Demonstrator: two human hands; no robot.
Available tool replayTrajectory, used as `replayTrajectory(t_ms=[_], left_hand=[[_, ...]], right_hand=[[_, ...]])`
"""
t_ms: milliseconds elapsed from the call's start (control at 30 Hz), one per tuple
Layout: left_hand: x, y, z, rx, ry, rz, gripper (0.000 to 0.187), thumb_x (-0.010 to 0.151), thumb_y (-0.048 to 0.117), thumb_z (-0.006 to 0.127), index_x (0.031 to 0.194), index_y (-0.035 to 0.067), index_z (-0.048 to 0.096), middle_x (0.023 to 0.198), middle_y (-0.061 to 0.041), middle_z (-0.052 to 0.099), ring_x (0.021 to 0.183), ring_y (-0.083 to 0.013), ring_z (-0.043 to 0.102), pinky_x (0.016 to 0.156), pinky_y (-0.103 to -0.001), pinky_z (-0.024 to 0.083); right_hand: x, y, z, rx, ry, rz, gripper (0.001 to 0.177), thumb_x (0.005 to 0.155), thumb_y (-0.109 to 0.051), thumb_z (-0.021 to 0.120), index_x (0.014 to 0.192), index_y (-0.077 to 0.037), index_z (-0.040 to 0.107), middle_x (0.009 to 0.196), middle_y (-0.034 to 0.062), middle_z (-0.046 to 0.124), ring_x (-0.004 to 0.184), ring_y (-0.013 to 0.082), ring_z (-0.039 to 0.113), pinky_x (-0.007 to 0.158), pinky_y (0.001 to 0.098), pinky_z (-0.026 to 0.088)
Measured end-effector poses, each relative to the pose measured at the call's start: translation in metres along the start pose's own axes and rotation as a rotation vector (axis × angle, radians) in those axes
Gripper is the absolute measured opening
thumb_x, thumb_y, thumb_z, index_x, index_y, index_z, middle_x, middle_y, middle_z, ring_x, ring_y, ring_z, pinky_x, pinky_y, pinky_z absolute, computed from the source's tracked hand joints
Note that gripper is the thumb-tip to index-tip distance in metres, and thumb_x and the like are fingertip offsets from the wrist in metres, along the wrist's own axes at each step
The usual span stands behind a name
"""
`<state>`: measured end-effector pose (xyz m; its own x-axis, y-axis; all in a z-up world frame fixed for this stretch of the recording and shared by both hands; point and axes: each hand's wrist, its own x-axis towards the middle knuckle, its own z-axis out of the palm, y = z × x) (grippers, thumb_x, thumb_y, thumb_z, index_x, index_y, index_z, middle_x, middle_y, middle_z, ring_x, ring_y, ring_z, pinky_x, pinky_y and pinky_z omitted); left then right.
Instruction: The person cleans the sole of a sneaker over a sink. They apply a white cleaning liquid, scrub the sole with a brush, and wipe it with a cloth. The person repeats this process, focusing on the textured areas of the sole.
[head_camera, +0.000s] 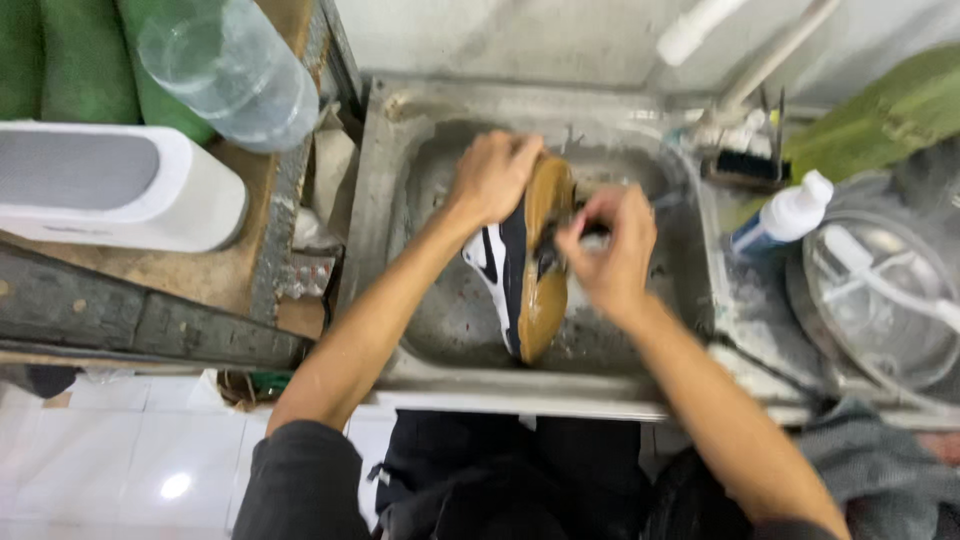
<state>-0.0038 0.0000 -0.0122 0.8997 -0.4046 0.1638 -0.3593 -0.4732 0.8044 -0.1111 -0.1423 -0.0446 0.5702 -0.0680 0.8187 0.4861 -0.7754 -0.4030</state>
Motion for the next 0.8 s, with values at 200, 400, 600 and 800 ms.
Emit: replayTrajectory(t_ms=[200, 400, 600, 800], left_hand=[[0.003, -0.019, 0.009, -0.046, 0.005, 0.004, 0.047, 0.089, 0.041, 0.042, 0.065, 0.009, 0.068, 0.068, -0.011, 0.068, 0.083, -0.0384, 0.067, 0.072, -0.046, 0.049], [0.0, 0.001, -0.008, -0.032, 0.001, 0.006, 0.048, 0.088, 0.043, 0.041, 0.069, 0.011, 0.071, 0.074, -0.012, 0.07, 0.088, -0.0395, 0.065, 0.074, -0.049, 0.048], [0.009, -0.029, 0.006, -0.096, 0.052, 0.037, 0.045, 0.091, 0.036, 0.044, 0.057, 0.013, 0.062, 0.055, -0.006, 0.063, 0.066, -0.0287, 0.068, 0.066, -0.037, 0.05], [0.008, -0.021, 0.004, -0.041, 0.023, 0.021, 0.05, 0.089, 0.043, 0.044, 0.058, 0.008, 0.063, 0.058, -0.013, 0.064, 0.075, -0.0369, 0.068, 0.066, -0.043, 0.048]], right_hand=[[-0.004, -0.011, -0.004, 0.059, 0.007, 0.088, 0.022, 0.073, 0.0, 0.067, 0.083, -0.009, 0.049, 0.072, 0.0078, 0.055, 0.07, 0.0353, 0.057, 0.066, 0.0372, 0.045], [-0.006, 0.036, -0.002, -0.204, -0.011, 0.001, 0.025, 0.071, -0.004, 0.07, 0.083, -0.01, 0.049, 0.074, 0.0059, 0.052, 0.071, 0.0325, 0.054, 0.066, 0.0409, 0.039], [-0.007, 0.041, 0.006, -0.208, -0.008, -0.053, 0.025, 0.07, -0.002, 0.069, 0.081, -0.012, 0.049, 0.077, 0.0041, 0.052, 0.07, 0.0295, 0.056, 0.067, 0.0366, 0.041], [-0.004, 0.01, 0.001, 0.022, -0.048, 0.011, 0.024, 0.074, 0.004, 0.068, 0.078, -0.008, 0.048, 0.071, 0.0103, 0.054, 0.067, 0.0377, 0.056, 0.065, 0.0405, 0.045]])
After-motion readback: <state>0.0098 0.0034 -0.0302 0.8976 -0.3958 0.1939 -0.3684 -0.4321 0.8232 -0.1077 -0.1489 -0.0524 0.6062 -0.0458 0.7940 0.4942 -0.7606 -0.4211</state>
